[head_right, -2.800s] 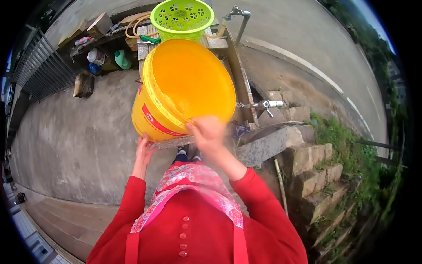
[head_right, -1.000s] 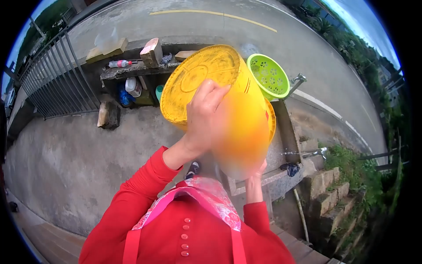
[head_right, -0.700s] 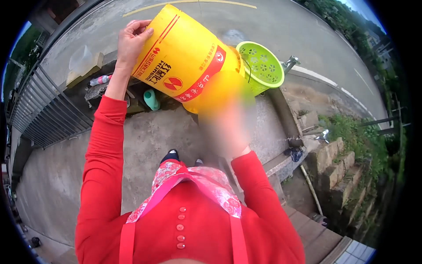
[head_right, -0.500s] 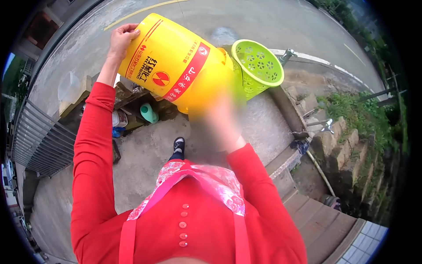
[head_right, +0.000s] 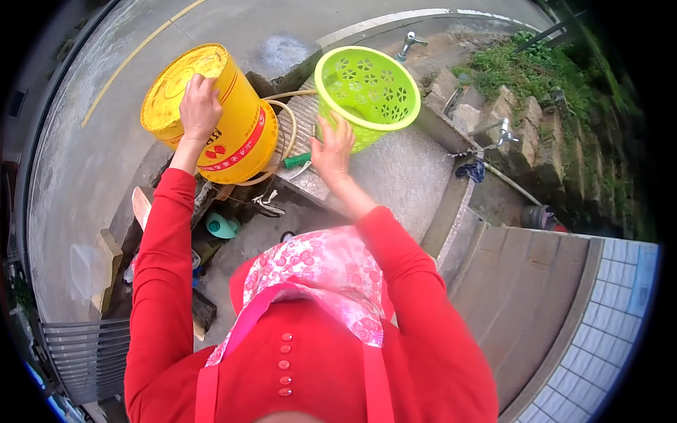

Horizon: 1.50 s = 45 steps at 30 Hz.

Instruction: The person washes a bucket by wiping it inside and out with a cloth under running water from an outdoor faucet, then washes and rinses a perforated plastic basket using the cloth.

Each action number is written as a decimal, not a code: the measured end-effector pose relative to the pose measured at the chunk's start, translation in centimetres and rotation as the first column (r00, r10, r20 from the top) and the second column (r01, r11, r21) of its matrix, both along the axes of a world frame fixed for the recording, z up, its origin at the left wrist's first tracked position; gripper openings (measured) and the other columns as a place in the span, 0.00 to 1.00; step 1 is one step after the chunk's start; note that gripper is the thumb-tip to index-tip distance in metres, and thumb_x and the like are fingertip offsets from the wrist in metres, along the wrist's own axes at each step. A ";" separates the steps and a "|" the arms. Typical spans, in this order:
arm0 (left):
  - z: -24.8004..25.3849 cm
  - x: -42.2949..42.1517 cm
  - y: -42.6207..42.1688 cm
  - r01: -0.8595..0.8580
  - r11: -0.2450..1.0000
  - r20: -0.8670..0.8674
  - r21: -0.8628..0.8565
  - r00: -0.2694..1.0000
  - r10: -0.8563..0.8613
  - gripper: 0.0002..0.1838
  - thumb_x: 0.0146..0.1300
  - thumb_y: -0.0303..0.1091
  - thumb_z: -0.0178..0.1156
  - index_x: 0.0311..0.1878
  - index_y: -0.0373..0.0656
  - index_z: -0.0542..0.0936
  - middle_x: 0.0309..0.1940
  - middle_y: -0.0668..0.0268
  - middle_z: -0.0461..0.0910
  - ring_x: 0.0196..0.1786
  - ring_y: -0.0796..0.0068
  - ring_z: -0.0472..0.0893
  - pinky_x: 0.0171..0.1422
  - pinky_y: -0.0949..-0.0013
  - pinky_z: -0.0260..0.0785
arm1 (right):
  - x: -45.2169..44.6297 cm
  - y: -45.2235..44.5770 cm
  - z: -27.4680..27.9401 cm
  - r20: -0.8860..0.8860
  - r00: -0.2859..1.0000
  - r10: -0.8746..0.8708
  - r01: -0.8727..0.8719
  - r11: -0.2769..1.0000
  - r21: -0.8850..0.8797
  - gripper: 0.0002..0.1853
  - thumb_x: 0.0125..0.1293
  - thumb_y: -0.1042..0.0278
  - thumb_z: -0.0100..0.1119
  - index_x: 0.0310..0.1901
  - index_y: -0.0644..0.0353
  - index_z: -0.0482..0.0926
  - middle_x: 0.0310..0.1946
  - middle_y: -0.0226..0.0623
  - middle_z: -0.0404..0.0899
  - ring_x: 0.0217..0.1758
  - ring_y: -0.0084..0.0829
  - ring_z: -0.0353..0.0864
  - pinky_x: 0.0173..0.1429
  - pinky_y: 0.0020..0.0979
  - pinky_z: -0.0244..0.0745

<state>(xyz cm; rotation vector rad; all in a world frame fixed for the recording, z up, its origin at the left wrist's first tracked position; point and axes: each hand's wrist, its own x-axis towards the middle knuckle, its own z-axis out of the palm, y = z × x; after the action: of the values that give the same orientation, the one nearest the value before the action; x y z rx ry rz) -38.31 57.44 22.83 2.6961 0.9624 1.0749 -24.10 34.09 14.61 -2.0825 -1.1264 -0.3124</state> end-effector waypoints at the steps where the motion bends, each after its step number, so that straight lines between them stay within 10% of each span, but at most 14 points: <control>1: -0.5 0.9 -0.1 0.057 0.998 -0.030 0.030 0.998 -0.056 0.10 0.49 0.25 0.61 0.38 0.41 0.79 0.37 0.63 0.72 0.44 0.61 0.74 0.45 0.61 0.70 | 2.2 -0.4 1.1 0.119 0.990 -0.069 0.074 0.997 -0.032 0.28 0.47 0.69 0.67 0.54 0.56 0.73 0.55 0.44 0.68 0.59 0.45 0.65 0.61 0.43 0.60; 8: 0.0 3.0 -1.1 0.071 0.996 -0.162 0.046 0.985 -0.063 0.16 0.48 0.30 0.65 0.43 0.39 0.79 0.37 0.59 0.72 0.42 0.59 0.73 0.45 0.60 0.68 | 11.2 -2.8 -0.3 0.064 0.995 -0.079 0.102 0.753 -0.650 0.11 0.49 0.59 0.67 0.34 0.51 0.80 0.24 0.36 0.81 0.34 0.38 0.81 0.42 0.41 0.64; 17: 1.4 0.9 -3.9 0.108 0.991 -0.044 0.083 0.994 -0.105 0.22 0.57 0.27 0.62 0.56 0.40 0.74 0.47 0.56 0.72 0.52 0.58 0.72 0.56 0.61 0.65 | 9.1 -18.5 -3.5 0.292 0.955 -0.050 0.144 0.941 -0.308 0.09 0.40 0.74 0.57 0.28 0.51 0.75 0.20 0.31 0.75 0.31 0.35 0.76 0.45 0.37 0.65; 22: -0.4 0.6 -13.9 0.178 0.980 0.101 -0.094 0.980 -0.169 0.20 0.58 0.22 0.59 0.56 0.39 0.74 0.50 0.54 0.70 0.55 0.56 0.70 0.59 0.59 0.63 | 13.3 -28.9 -6.8 0.263 0.965 -0.015 0.135 0.887 -0.441 0.08 0.40 0.74 0.56 0.26 0.52 0.75 0.21 0.31 0.74 0.32 0.35 0.75 0.47 0.38 0.64; 27: -9.4 -1.3 -29.2 0.128 0.916 -0.118 -0.380 0.976 -0.185 0.20 0.52 0.21 0.60 0.51 0.37 0.74 0.52 0.51 0.67 0.55 0.51 0.68 0.60 0.54 0.60 | 23.3 -36.4 -14.7 0.303 0.948 0.100 0.107 0.793 -0.599 0.04 0.48 0.68 0.54 0.25 0.46 0.77 0.20 0.27 0.75 0.32 0.32 0.75 0.52 0.43 0.65; 32: -12.4 -2.5 -43.5 -0.081 0.831 -0.253 -0.550 0.965 -0.073 0.20 0.46 0.23 0.63 0.47 0.35 0.76 0.50 0.50 0.68 0.54 0.49 0.68 0.59 0.54 0.60 | 30.0 -39.9 -17.6 0.284 0.958 0.033 0.196 0.646 -0.738 0.17 0.56 0.67 0.51 0.48 0.46 0.78 0.49 0.45 0.77 0.58 0.45 0.71 0.66 0.61 0.50; 35: -12.4 -1.3 -48.3 -0.075 0.792 -0.274 -0.605 0.954 -0.119 0.20 0.46 0.24 0.64 0.46 0.35 0.76 0.49 0.51 0.69 0.54 0.49 0.68 0.59 0.54 0.60 | 30.5 -39.2 -15.8 0.303 0.952 -0.043 0.257 0.647 -0.718 0.28 0.58 0.67 0.50 0.63 0.45 0.66 0.67 0.53 0.56 0.71 0.48 0.55 0.67 0.64 0.44; 41: -10.4 3.0 -50.5 0.019 0.800 -0.244 -0.599 0.948 -0.205 0.18 0.48 0.25 0.64 0.46 0.36 0.78 0.47 0.53 0.71 0.52 0.52 0.71 0.59 0.57 0.61 | 30.2 -41.3 -15.7 0.211 0.977 -0.026 0.176 0.660 -0.730 0.35 0.57 0.63 0.56 0.68 0.46 0.59 0.69 0.57 0.50 0.72 0.48 0.52 0.66 0.62 0.48; 45: -12.8 5.9 -49.2 0.108 0.771 -0.211 -0.627 0.930 -0.301 0.15 0.50 0.26 0.63 0.44 0.38 0.79 0.44 0.58 0.75 0.49 0.57 0.73 0.58 0.59 0.60 | 28.5 -47.1 -12.0 0.028 0.992 -0.123 0.098 0.609 -0.787 0.27 0.52 0.60 0.61 0.56 0.51 0.75 0.67 0.57 0.53 0.70 0.48 0.55 0.66 0.61 0.49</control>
<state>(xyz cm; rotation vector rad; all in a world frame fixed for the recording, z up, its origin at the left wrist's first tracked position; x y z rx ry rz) -32.37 8.26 10.00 2.3561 0.8279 0.2315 4.40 -13.02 2.60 -2.9301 -1.2511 0.2298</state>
